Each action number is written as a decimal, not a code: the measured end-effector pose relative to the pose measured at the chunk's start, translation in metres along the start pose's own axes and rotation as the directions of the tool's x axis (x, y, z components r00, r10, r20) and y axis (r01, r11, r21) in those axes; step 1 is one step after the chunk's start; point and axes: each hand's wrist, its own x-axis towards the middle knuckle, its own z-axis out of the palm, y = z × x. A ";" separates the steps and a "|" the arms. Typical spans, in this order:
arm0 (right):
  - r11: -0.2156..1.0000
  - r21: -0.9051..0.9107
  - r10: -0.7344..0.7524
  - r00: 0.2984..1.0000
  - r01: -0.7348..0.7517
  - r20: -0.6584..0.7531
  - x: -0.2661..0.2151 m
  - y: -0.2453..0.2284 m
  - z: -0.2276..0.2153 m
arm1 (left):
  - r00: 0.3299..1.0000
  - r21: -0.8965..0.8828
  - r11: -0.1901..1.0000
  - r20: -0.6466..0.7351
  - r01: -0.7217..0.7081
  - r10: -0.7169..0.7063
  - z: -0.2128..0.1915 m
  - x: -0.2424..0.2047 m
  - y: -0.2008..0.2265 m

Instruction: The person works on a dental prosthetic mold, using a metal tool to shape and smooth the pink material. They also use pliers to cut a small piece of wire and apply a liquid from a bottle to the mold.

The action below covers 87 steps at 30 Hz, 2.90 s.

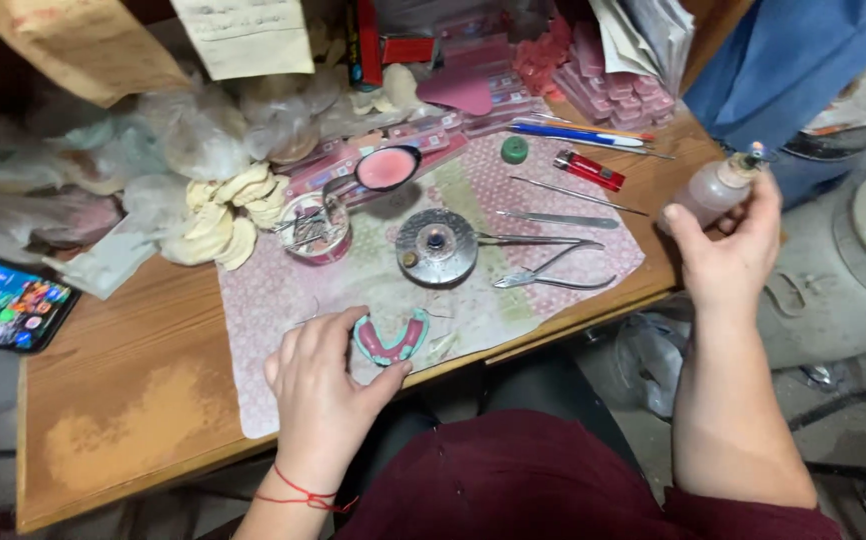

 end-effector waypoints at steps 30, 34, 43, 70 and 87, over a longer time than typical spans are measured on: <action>0.969 0.181 -0.247 0.686 0.169 0.684 -0.097 -0.222 0.092 | 0.820 0.149 0.975 -0.529 -0.166 0.220 -0.048 0.008 0.012; 0.964 0.190 -0.266 0.668 0.187 0.695 -0.098 -0.225 0.093 | 0.827 0.153 0.976 -0.521 -0.156 0.214 -0.046 0.010 0.010; 0.926 0.301 -0.377 0.628 0.229 0.681 -0.094 -0.245 0.097 | 0.791 0.220 0.956 -0.542 -0.192 0.284 -0.045 0.012 0.004; 0.959 0.183 -0.284 0.698 0.217 0.657 -0.087 -0.220 0.090 | 0.771 0.200 0.950 -0.555 -0.239 0.311 -0.043 0.010 0.007; 1.000 0.029 0.003 0.987 -0.008 0.159 0.017 0.027 -0.022 | 0.956 0.064 0.991 -0.262 -0.117 0.130 0.002 -0.020 0.008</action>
